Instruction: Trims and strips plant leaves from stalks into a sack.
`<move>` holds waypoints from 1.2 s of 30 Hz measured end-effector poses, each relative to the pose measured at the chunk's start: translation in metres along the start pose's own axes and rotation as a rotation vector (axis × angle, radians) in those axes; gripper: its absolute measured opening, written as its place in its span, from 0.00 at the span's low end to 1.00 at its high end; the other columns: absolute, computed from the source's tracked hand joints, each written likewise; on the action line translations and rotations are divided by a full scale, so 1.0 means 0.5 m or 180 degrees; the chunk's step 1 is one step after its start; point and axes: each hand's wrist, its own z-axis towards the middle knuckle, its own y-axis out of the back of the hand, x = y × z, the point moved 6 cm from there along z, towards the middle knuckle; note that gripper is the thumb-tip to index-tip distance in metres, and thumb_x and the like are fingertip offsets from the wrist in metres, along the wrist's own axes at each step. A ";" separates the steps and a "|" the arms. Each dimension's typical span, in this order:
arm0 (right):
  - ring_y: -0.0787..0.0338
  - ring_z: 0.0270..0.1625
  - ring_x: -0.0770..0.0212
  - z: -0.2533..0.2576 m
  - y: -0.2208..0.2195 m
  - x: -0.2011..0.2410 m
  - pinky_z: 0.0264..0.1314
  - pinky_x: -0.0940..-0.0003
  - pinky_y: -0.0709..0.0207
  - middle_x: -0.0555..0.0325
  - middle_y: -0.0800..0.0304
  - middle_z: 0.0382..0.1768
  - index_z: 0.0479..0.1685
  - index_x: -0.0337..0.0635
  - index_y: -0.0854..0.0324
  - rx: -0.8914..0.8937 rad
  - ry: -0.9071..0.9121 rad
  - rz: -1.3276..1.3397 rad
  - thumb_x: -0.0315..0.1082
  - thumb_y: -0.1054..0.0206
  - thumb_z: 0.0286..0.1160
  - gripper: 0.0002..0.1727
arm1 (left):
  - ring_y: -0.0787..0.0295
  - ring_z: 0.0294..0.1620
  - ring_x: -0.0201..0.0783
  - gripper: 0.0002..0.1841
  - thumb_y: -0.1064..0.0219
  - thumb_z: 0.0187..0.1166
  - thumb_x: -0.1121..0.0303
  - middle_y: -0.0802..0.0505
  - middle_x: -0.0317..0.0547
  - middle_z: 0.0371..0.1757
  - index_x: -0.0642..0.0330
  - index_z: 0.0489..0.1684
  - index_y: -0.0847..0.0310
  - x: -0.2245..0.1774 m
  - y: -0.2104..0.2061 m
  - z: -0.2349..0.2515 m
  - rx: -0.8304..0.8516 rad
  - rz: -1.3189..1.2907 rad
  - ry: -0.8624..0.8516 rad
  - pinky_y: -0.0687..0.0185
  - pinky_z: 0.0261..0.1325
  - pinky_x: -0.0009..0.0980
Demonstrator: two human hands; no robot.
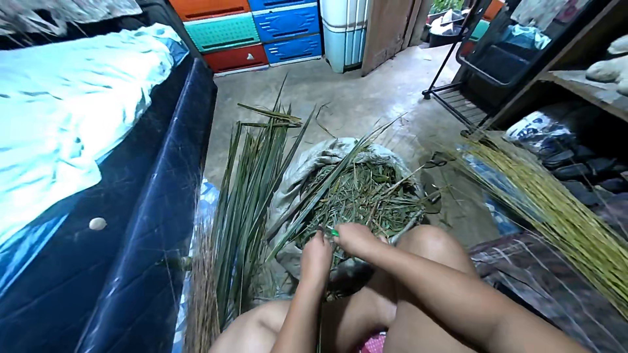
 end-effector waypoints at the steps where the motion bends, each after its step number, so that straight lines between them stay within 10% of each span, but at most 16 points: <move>1: 0.13 0.70 0.35 0.010 0.003 -0.006 0.67 0.32 0.23 0.35 0.12 0.64 0.67 0.36 0.19 -0.0120 -0.0101 -0.0080 0.45 0.46 0.92 0.23 | 0.11 0.65 0.60 0.25 0.57 0.97 0.60 0.09 0.64 0.63 0.59 0.86 0.31 -0.001 -0.002 -0.001 0.0023 0.0041 -0.0018 0.22 0.71 0.59; 14: 0.15 0.71 0.34 0.049 0.055 -0.060 0.69 0.30 0.25 0.34 0.14 0.67 0.68 0.34 0.19 -0.0326 -0.0255 0.0467 0.44 0.46 0.91 0.23 | 0.06 0.47 0.58 0.26 0.56 0.96 0.58 0.05 0.63 0.51 0.56 0.90 0.35 0.008 -0.027 0.002 0.0089 -0.0139 -0.0269 0.15 0.57 0.58; 19: 0.13 0.63 0.32 -0.012 -0.007 0.006 0.64 0.30 0.26 0.30 0.13 0.56 0.60 0.30 0.18 0.0184 0.0492 0.0597 0.42 0.47 0.92 0.22 | 0.07 0.43 0.57 0.22 0.55 0.93 0.63 0.06 0.61 0.43 0.69 0.62 0.17 0.025 -0.014 0.014 -0.0031 -0.0463 -0.0163 0.15 0.51 0.57; 23: 0.13 0.68 0.32 0.019 0.017 -0.029 0.65 0.27 0.24 0.33 0.11 0.61 0.63 0.35 0.17 -0.0307 0.0104 0.0357 0.45 0.44 0.91 0.22 | 0.12 0.29 0.50 0.25 0.56 0.97 0.60 0.07 0.58 0.35 0.63 0.84 0.29 0.023 -0.014 0.004 0.0065 -0.0883 -0.0277 0.16 0.37 0.50; 29: 0.14 0.71 0.36 0.036 0.082 -0.081 0.68 0.31 0.24 0.36 0.12 0.66 0.68 0.37 0.19 -0.0695 -0.0372 0.0588 0.45 0.45 0.92 0.23 | 0.21 0.18 0.40 0.25 0.57 0.98 0.60 0.11 0.49 0.26 0.60 0.87 0.34 0.009 -0.022 -0.021 0.0188 -0.1081 -0.0307 0.22 0.26 0.39; 36: 0.12 0.64 0.33 -0.017 0.014 0.009 0.63 0.28 0.25 0.33 0.10 0.56 0.61 0.34 0.17 -0.0263 0.0599 0.0449 0.43 0.44 0.91 0.21 | 0.27 0.10 0.32 0.19 0.57 0.96 0.65 0.15 0.43 0.17 0.71 0.56 0.23 0.023 -0.010 -0.006 -0.0015 -0.1934 -0.0361 0.29 0.16 0.29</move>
